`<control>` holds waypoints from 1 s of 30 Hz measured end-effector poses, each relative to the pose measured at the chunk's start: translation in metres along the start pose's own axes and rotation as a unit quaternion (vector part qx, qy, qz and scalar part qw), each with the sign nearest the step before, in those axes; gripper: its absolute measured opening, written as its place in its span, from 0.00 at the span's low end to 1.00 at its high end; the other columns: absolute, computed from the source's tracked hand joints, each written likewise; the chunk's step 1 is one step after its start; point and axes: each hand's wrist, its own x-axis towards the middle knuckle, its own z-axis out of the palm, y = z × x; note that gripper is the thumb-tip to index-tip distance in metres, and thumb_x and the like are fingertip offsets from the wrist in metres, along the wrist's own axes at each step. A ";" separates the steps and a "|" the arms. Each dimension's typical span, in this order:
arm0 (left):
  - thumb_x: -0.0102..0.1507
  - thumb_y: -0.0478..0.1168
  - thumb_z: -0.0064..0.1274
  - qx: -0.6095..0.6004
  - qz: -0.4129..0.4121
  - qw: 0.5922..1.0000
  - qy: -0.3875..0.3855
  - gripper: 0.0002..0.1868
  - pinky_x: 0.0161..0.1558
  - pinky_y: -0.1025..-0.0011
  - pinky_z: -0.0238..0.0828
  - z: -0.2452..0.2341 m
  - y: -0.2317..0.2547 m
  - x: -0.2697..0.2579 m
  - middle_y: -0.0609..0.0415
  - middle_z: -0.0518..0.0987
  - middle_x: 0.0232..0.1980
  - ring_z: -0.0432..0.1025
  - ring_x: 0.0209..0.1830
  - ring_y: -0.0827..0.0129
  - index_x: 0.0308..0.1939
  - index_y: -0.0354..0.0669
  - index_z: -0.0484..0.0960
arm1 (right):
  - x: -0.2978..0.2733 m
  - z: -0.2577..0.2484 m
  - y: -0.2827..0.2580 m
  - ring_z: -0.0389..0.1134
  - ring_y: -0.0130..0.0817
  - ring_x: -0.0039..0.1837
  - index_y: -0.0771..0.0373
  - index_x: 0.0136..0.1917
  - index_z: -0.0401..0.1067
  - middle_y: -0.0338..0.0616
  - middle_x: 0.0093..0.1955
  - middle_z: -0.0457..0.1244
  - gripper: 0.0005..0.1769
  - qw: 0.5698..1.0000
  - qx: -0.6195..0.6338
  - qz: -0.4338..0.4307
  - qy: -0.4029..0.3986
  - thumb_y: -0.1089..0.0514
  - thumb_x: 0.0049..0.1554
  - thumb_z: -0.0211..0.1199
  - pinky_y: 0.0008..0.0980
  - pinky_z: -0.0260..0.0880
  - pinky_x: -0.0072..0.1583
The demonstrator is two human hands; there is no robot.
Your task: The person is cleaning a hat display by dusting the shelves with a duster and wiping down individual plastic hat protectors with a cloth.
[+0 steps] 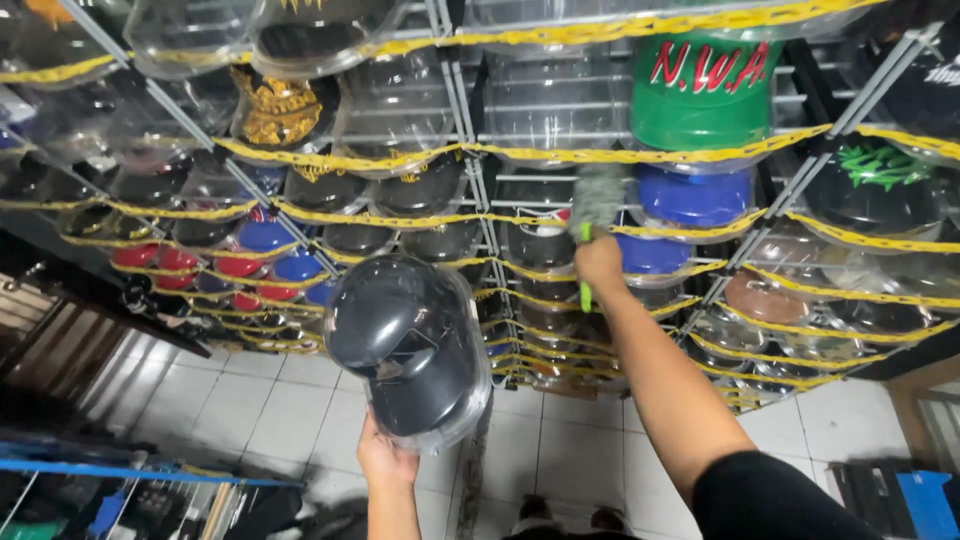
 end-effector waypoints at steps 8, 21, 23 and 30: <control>0.74 0.45 0.36 0.018 -0.013 1.000 -0.001 0.19 0.65 0.54 0.69 0.017 -0.001 -0.024 0.47 0.79 0.60 0.72 0.60 0.55 0.62 0.42 0.76 | -0.076 0.032 -0.043 0.57 0.31 0.25 0.57 0.79 0.60 0.45 0.35 0.72 0.40 0.984 0.041 -0.089 -0.149 0.70 0.54 0.55 0.38 0.53 0.28; 0.73 0.46 0.35 0.040 -0.045 0.997 -0.051 0.21 0.68 0.56 0.66 0.033 -0.023 -0.018 0.49 0.77 0.63 0.71 0.63 0.57 0.64 0.43 0.75 | -0.112 -0.003 -0.039 0.74 0.46 0.40 0.60 0.68 0.72 0.52 0.44 0.73 0.32 0.987 0.096 0.058 -0.116 0.72 0.51 0.52 0.40 0.72 0.37; 0.74 0.47 0.34 0.029 -0.056 0.996 -0.063 0.21 0.70 0.55 0.64 0.035 -0.026 -0.015 0.50 0.77 0.63 0.70 0.63 0.58 0.64 0.44 0.75 | -0.160 -0.060 -0.076 0.59 0.28 0.29 0.54 0.78 0.62 0.51 0.54 0.69 0.35 0.971 0.176 0.070 -0.145 0.70 0.59 0.47 0.28 0.57 0.28; 0.74 0.44 0.36 0.053 -0.036 0.998 -0.025 0.20 0.66 0.56 0.69 0.034 -0.026 -0.025 0.47 0.79 0.60 0.72 0.60 0.57 0.63 0.40 0.76 | -0.047 -0.043 -0.027 0.70 0.44 0.30 0.67 0.77 0.59 0.62 0.71 0.62 0.37 0.982 0.178 0.059 0.013 0.71 0.53 0.43 0.39 0.69 0.30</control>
